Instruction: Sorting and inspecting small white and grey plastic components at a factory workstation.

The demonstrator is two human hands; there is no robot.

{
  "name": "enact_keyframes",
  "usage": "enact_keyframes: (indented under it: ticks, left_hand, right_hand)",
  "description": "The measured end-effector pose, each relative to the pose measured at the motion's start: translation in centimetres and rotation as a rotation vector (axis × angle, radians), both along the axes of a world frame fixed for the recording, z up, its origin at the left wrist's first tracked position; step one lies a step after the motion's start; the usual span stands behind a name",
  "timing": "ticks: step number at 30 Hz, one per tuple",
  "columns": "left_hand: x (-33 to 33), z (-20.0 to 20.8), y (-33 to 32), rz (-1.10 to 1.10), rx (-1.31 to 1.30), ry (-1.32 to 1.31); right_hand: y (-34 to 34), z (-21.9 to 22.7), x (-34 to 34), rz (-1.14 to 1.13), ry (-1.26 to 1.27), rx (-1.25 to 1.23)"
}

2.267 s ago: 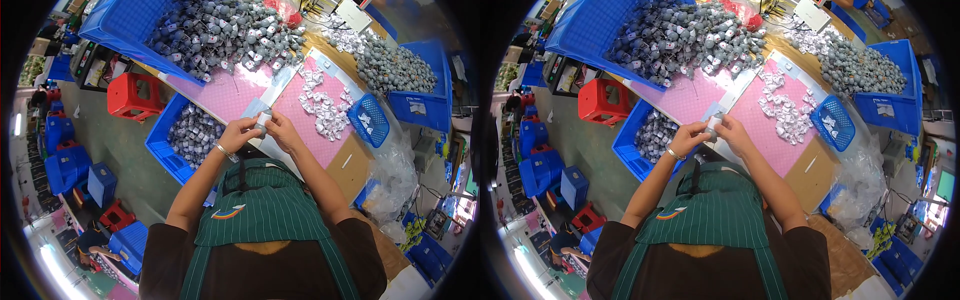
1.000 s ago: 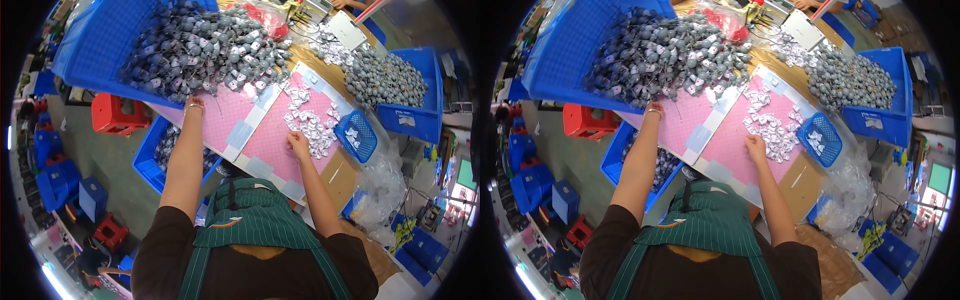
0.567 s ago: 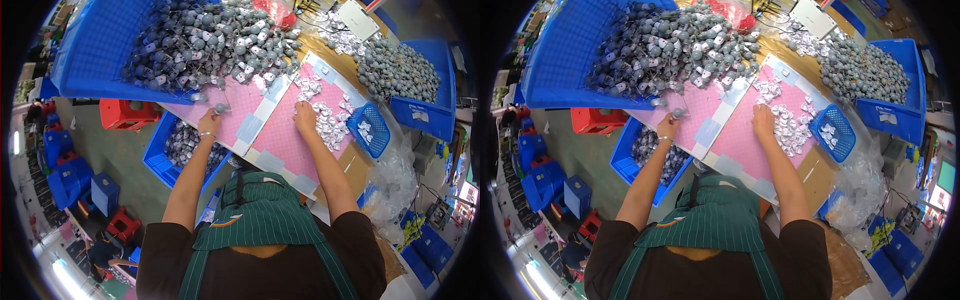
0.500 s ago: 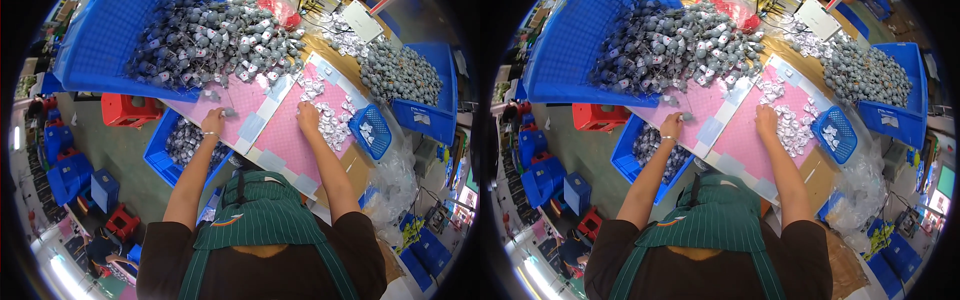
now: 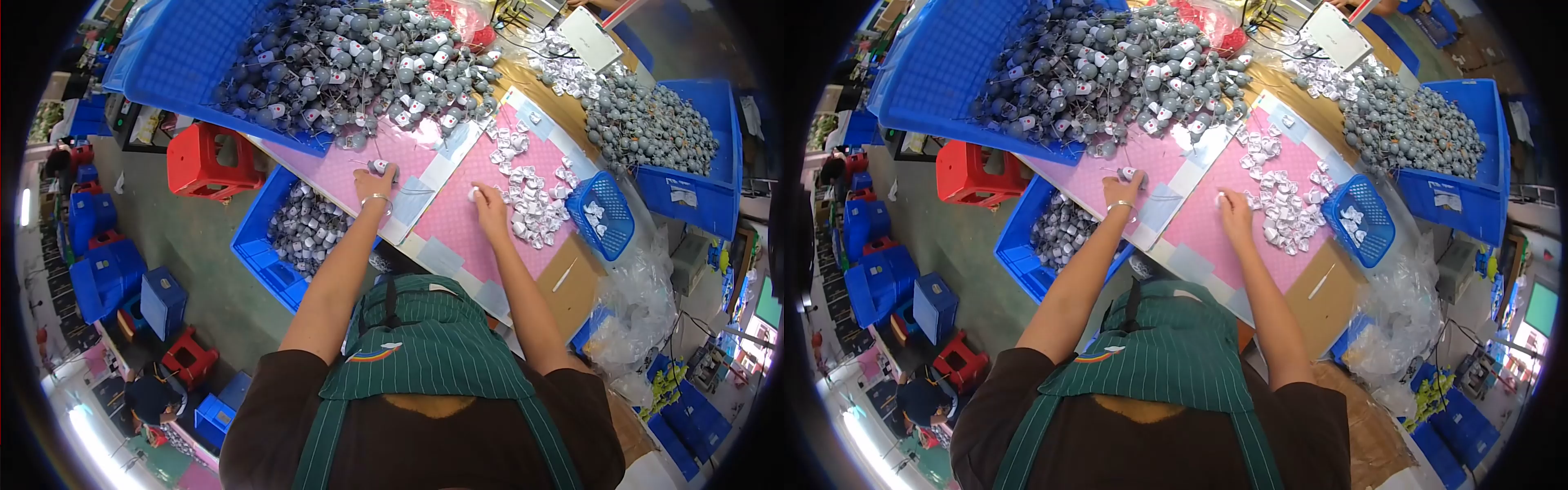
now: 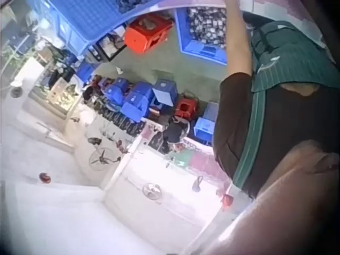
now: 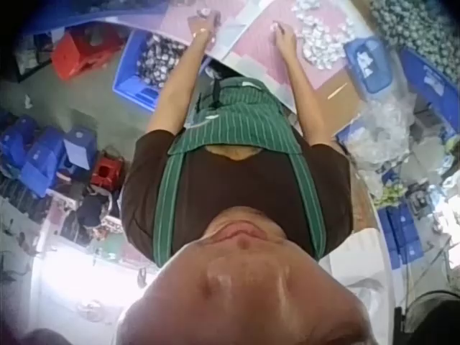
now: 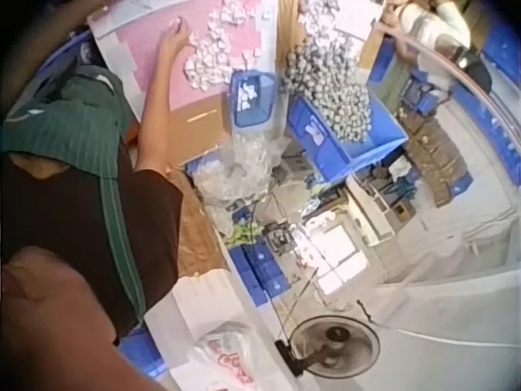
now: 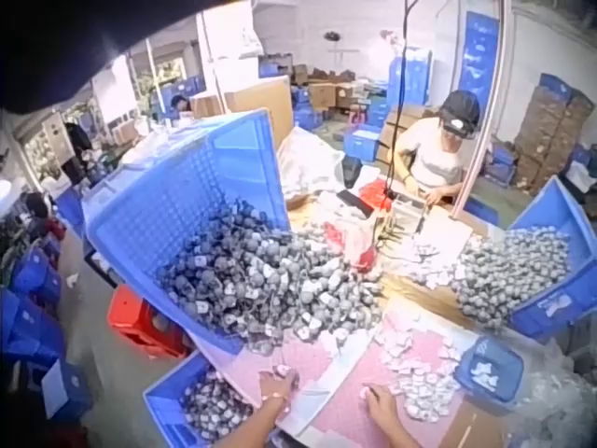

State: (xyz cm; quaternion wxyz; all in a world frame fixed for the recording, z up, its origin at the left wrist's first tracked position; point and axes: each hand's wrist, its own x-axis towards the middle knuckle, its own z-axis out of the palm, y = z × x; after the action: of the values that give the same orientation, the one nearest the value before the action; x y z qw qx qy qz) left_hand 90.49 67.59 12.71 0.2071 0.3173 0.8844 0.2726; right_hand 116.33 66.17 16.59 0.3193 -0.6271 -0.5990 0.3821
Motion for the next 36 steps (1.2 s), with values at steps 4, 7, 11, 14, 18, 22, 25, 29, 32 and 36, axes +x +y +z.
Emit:
enact_keyframes:
  ticks: [4,7,11,14,18,22,25,29,32,36]
  left_hand:
    - [-0.3,0.8,1.1,-0.014,-0.085,-0.153]
    - [0.0,1.1,1.8,-0.196,-0.193,-0.019]
    - [0.8,1.1,1.3,-0.517,-0.289,0.405]
    - [0.0,0.2,1.0,-0.614,-0.224,0.492]
    - [0.8,3.1,-0.1,-0.711,-0.104,-0.173]
    - [2.8,8.6,-5.1,-0.541,0.133,-1.053]
    - [3.3,11.0,-7.1,-0.54,0.205,-1.204]
    - [3.1,12.4,-8.0,-0.499,0.249,-1.249]
    - [2.9,12.3,-8.5,-0.533,0.276,-1.159]
    - [2.3,13.1,-8.9,-0.579,0.243,-1.096]
  right_hand:
    - [-1.9,1.2,-2.0,-0.023,0.471,-0.272]
    - [-2.8,2.8,-2.5,-0.108,0.705,-0.449]
    - [-3.7,2.6,-2.5,-0.132,1.066,-0.557]
    - [-3.8,2.9,-2.7,-0.11,1.223,-0.558]
    - [-3.7,3.9,-2.6,-0.096,1.276,-0.528]
    - [-3.8,5.8,-3.3,-0.035,1.013,-0.47]
    - [-3.7,7.7,-4.0,0.009,0.874,-0.454]
    - [-3.8,9.7,-5.3,0.021,0.758,-0.332]
    - [-4.1,10.6,-5.8,0.037,0.702,-0.292]
    - [-4.6,11.1,-6.0,0.051,0.706,-0.274]
